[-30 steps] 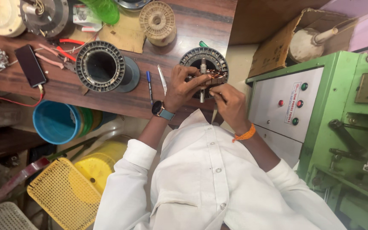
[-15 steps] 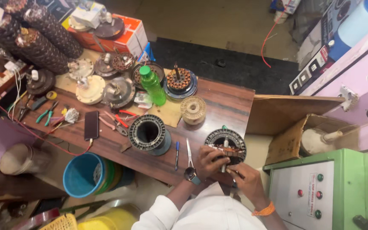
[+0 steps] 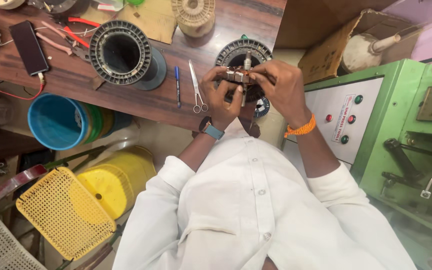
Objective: The person works on an electric motor armature at a workbench, holding the rotor and fitting copper winding components onto it by hand, turning the armature to reach different sides. Near the end they pick up a green-handled screwdriver and work on the armature with it.
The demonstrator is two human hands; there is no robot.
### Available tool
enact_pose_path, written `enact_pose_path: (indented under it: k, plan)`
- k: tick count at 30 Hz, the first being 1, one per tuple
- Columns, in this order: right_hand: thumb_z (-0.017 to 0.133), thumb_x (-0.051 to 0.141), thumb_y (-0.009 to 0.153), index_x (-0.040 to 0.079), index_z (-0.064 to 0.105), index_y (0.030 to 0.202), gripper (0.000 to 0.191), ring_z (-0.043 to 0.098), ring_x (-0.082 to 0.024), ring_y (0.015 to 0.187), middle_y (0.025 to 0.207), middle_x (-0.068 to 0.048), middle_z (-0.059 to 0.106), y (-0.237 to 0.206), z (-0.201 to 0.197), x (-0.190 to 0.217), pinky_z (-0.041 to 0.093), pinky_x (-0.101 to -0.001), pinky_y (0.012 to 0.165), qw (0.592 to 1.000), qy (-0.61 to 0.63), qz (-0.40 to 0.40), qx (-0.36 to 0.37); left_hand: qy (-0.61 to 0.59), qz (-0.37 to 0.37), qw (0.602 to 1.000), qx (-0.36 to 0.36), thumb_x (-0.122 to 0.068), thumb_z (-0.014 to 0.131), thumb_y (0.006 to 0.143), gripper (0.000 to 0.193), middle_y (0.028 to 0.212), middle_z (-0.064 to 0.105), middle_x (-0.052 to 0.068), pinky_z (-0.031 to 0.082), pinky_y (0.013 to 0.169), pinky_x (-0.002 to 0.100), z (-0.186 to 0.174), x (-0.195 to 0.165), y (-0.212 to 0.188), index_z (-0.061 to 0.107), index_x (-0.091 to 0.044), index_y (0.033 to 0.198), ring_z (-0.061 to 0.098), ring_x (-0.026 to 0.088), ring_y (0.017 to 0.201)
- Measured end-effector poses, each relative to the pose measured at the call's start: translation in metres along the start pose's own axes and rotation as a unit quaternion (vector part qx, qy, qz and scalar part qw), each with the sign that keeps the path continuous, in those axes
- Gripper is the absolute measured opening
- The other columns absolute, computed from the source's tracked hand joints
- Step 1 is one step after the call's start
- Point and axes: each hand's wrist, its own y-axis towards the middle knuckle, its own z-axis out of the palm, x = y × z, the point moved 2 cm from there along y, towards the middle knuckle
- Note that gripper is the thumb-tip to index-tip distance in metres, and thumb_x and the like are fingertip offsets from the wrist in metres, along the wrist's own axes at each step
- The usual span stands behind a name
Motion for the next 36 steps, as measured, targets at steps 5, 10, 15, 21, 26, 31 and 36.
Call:
enact_pose_path:
  k: [5, 10, 15, 21, 26, 31, 36]
  plan:
    - [0.075, 0.003, 0.095, 0.0, 0.076, 0.1, 0.006, 0.072, -0.016, 0.073, 0.089, -0.012, 0.075, 0.02, 0.009, -0.016, 0.056, -0.0295, 0.065, 0.998, 0.061, 0.01, 0.026, -0.006, -0.002, 1.0, 0.005, -0.008, 0.077, 0.083, 0.009, 0.139, 0.052, 0.011, 0.039, 0.109, 0.043, -0.001, -0.001, 0.004, 0.068, -0.008, 0.083, 0.05, 0.028, 0.124]
    - [0.074, 0.004, 0.093, 0.0, 0.077, 0.099, 0.008, 0.064, -0.006, 0.066, 0.081, -0.008, 0.074, 0.025, 0.007, -0.035, 0.05, -0.0261, 0.058, 0.994, 0.073, 0.08, 0.024, -0.004, 0.065, 0.997, 0.039, -0.009, 0.076, 0.085, 0.012, 0.138, 0.057, 0.007, 0.039, 0.11, 0.044, 0.002, 0.008, 0.011, 0.064, -0.009, 0.088, 0.053, 0.029, 0.127]
    - [0.081, 0.009, 0.092, 0.001, 0.079, 0.1, 0.011, 0.04, -0.007, 0.056, 0.061, -0.009, 0.055, 0.007, -0.018, -0.038, 0.032, -0.0284, 0.05, 0.988, 0.026, 0.152, 0.003, 0.017, 0.179, 0.979, 0.093, -0.027, 0.082, 0.089, 0.032, 0.129, 0.062, 0.0, 0.038, 0.102, 0.044, -0.003, 0.011, 0.022, 0.066, -0.011, 0.112, 0.058, 0.027, 0.118]
    - [0.08, 0.008, 0.091, 0.001, 0.077, 0.098, 0.01, 0.044, -0.009, 0.054, 0.073, -0.006, 0.067, -0.028, -0.014, -0.019, 0.033, -0.0282, 0.048, 0.992, 0.022, 0.118, -0.025, 0.068, 0.225, 0.963, 0.13, -0.019, 0.081, 0.091, 0.043, 0.117, 0.062, -0.005, 0.042, 0.093, 0.039, -0.001, 0.017, 0.034, 0.069, -0.029, 0.131, 0.056, 0.02, 0.105]
    - [0.076, 0.003, 0.094, 0.001, 0.072, 0.104, 0.01, 0.069, -0.018, 0.075, 0.094, -0.012, 0.072, -0.043, 0.008, -0.01, 0.055, -0.0316, 0.063, 0.996, 0.025, 0.028, -0.084, 0.048, 0.202, 0.959, 0.191, -0.02, 0.082, 0.09, 0.045, 0.121, 0.06, -0.001, 0.043, 0.097, 0.042, 0.001, 0.026, 0.037, 0.068, -0.024, 0.132, 0.054, 0.023, 0.109]
    - [0.076, 0.0, 0.091, 0.001, 0.073, 0.102, 0.012, 0.071, -0.026, 0.077, 0.092, -0.013, 0.073, -0.051, 0.024, -0.014, 0.055, -0.0351, 0.069, 0.996, 0.013, -0.009, -0.084, 0.073, 0.315, 0.936, 0.14, -0.028, 0.084, 0.089, 0.043, 0.123, 0.054, -0.002, 0.043, 0.098, 0.041, 0.0, 0.025, 0.033, 0.07, -0.027, 0.13, 0.049, 0.021, 0.113]
    - [0.079, 0.002, 0.087, 0.001, 0.073, 0.095, 0.01, 0.07, -0.023, 0.071, 0.085, -0.012, 0.071, -0.06, 0.024, -0.009, 0.054, -0.0343, 0.064, 0.999, 0.042, 0.009, -0.027, 0.05, 0.359, 0.928, 0.088, -0.036, 0.086, 0.083, 0.033, 0.12, 0.056, -0.002, 0.044, 0.095, 0.043, -0.004, 0.017, 0.019, 0.075, -0.023, 0.112, 0.049, 0.02, 0.11]
